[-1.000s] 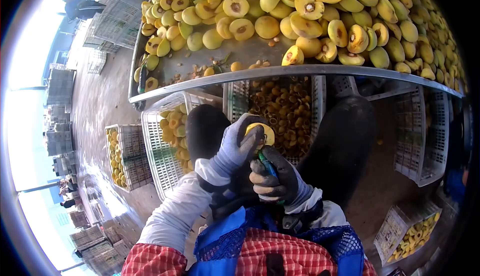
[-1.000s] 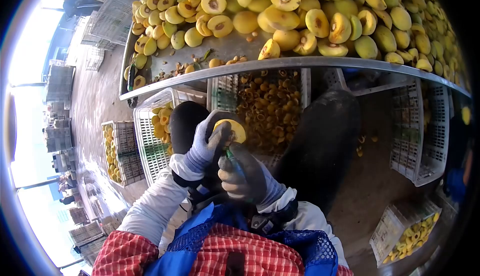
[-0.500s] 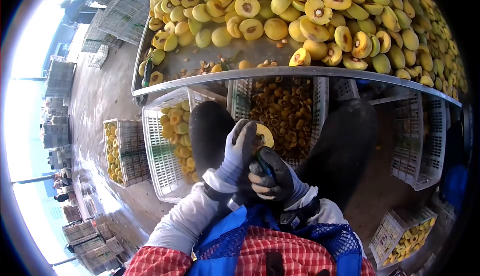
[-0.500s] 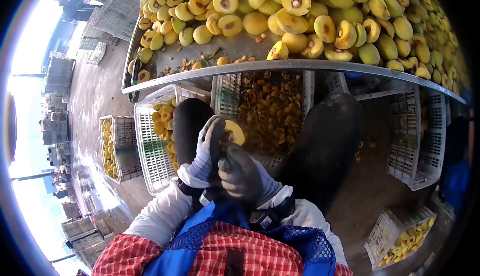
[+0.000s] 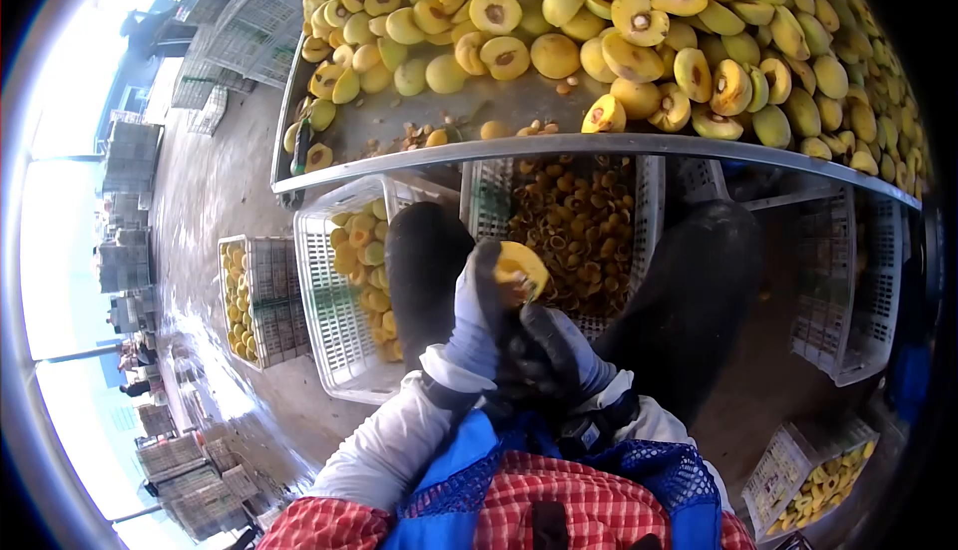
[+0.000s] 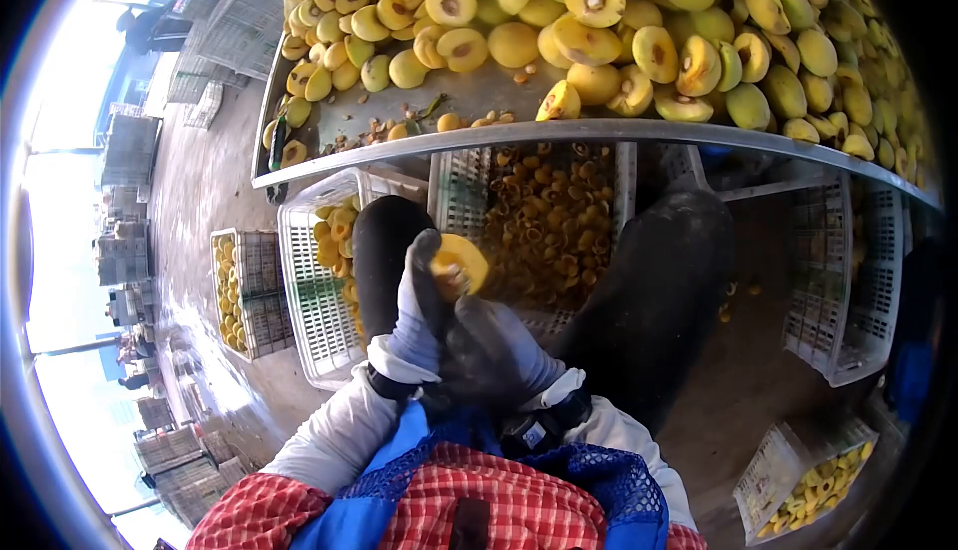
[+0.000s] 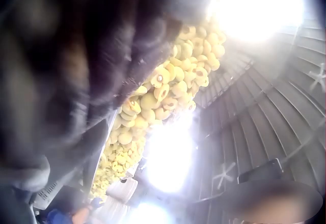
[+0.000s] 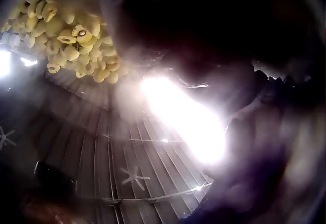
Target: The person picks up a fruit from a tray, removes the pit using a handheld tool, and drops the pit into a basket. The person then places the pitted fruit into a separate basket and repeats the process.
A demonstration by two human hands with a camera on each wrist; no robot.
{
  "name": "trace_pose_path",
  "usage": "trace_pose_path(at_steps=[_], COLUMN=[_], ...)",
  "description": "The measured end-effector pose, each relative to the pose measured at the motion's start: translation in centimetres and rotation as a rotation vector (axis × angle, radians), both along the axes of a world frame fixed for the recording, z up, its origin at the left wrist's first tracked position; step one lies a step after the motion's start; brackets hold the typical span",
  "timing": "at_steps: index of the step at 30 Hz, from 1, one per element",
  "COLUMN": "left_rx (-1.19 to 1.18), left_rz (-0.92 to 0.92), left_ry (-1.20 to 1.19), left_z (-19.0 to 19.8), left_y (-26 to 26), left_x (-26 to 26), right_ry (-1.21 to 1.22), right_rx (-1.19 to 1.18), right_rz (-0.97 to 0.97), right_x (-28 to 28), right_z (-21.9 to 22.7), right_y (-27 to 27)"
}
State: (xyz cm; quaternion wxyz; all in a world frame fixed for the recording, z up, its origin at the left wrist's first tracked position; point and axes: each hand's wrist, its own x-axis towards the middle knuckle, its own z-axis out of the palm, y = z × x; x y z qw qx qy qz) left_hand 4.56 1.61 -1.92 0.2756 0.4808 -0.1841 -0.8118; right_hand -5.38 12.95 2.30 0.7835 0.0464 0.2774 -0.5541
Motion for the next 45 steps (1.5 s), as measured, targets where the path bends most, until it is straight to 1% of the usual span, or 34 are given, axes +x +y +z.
trace_pose_path(at_steps=[2, 4, 6, 7, 9, 11, 12, 13, 14, 15, 16, 17, 18, 19, 21, 23, 24, 25, 26, 27, 29, 31, 32, 33, 34, 35, 36, 37, 38, 39, 40, 41, 42, 45], left_rx=[-0.064, -0.103, -0.202, -0.13, 0.011, -0.311, -0.472, -0.664, -0.849, -0.973, -1.136, -1.073, -1.221, -1.365, -1.823, -1.673, -1.871, -1.888, -2.017, -2.095, -2.084, -2.023, -2.024, -2.017, -2.0, -1.98, -1.883, -1.959, -1.996, -1.892, -1.977, -1.926, -1.943, -1.652], left_rz=[0.1, 0.008, -0.089, -0.019, 0.121, 0.165, 0.201, 0.238, 0.272, 0.224, -0.086, -0.413, -0.49, -0.57, -0.47, -0.452, -0.473, -0.443, -0.425, -0.505, -0.556, -0.55, -0.562, -0.566, -0.614, -0.662, -0.621, -0.632, -0.753, -0.796, -0.867, -1.001, -0.786, -0.893], left_ry=[-0.197, -0.172, -0.129, -0.101, -0.047, -0.147, -0.206, -0.274, -0.357, -0.519, -1.039, -1.455, -1.621, -1.79, -1.368, -1.048, -1.027, -0.943, -0.93, -0.918, -1.236, -1.217, -1.387, -1.561, -1.494, -1.428, -1.439, -1.56, -1.56, -1.544, -1.606, -1.537, -1.601, -1.447], left_z=[1.3, 1.1, 1.2, 1.4, 2.7, 4.8, 4.4, 3.4, 2.4, 2.0, 4.5, 5.2, 4.5, 3.8, 7.8, 10.0, 11.7, 12.9, 12.8, 13.2, 14.5, 13.0, 9.3, 4.5, 4.3, 4.2, 6.2, 6.4, 7.5, 7.9, 7.1, 6.2, 7.2, 9.5], left_y=[1.0, 0.5, 0.4, 0.1, -0.7, -0.9, -2.0, -3.6, -5.4, -7.2, -7.9, -9.6, -11.1, -12.2, -13.6, -16.2, -17.7, -19.0, -22.2, -24.9, -28.7, -31.7, -35.8, -40.3, -41.2, -42.1, -38.9, -38.6, -38.3, -37.8, -39.1, -40.7, -38.0, -34.9], left_x=[-1.4, -1.4, -0.4, -0.4, -0.8, 0.2, 1.9, 5.1, 8.3, 11.3, 12.2, 13.8, 14.9, 15.4, 7.8, -0.2, -4.9, -9.3, -13.1, -16.8, -24.8, -29.3, -31.8, -33.3, -33.1, -32.9, -32.2, -31.9, -31.3, -30.9, -30.4, -30.4, -29.5, -27.2], right_ry=[0.166, 0.285, 0.047, -0.248, -0.586, -0.662, -0.446, -0.431, -0.372, -0.311, -0.361, -0.416, -0.471, -0.379, -0.205, -0.121, -0.064, -0.007, 0.031, -0.014, -0.107, -0.098, -0.057, -0.015, 0.058, 0.009, 0.009, 0.007, 0.016, 0.03, -0.04, -0.111, -0.029, 0.097], right_rx=[-0.072, -0.113, -0.224, -0.319, -0.406, -0.392, 0.01, 0.044, 0.133, 0.216, 0.159, 0.105, 0.049, 0.101, 0.222, 0.213, 0.247, 0.28, 0.282, 0.279, 0.276, 0.294, 0.317, 0.339, 0.393, 0.386, 0.362, 0.332, 0.357, 0.365, 0.304, 0.243, 0.25, 0.299], right_rz=[0.044, 0.119, 0.127, 0.085, 0.018, -0.053, -0.127, -0.238, -0.215, -0.194, -0.154, -0.11, -0.069, -0.066, -0.036, -0.093, -0.11, -0.13, -0.155, -0.186, -0.259, -0.296, -0.299, -0.299, -0.279, -0.288, -0.317, -0.34, -0.332, -0.318, -0.317, -0.312, -0.288, -0.33], right_x=[-0.4, -1.1, -0.9, -0.4, 0.2, 0.3, 0.2, 0.5, 0.4, 0.3, 0.3, 0.5, 0.5, 0.2, 0.0, -0.1, -0.5, -0.8, -0.9, -0.8, -0.8, -1.5, -1.8, -2.0, -2.1, -2.4, -2.4, -2.1, -1.8, -1.5, -1.3, -1.2, -1.4, -1.6], right_z=[-0.4, -1.0, -2.0, -2.9, -4.2, -5.1, -5.6, -6.9, -6.7, -6.5, -6.5, -6.7, -6.8, -6.2, -4.5, -5.0, -4.5, -4.3, -5.0, -5.9, -7.4, -7.1, -6.7, -6.4, -6.4, -6.5, -6.7, -7.0, -7.3, -7.7, -8.5, -8.9, -8.1, -5.1], right_y=[0.2, 0.7, 1.6, 1.7, 1.4, 1.2, 0.9, 0.9, 0.9, 0.9, 1.0, 1.3, 1.0, 0.4, -0.3, -0.7, -1.0, -1.2, -1.3, -1.3, -1.3, -1.7, -2.1, -2.4, -2.9, -3.0, -3.1, -3.0, -2.8, -2.7, -2.4, -2.2, -2.2, -2.5])
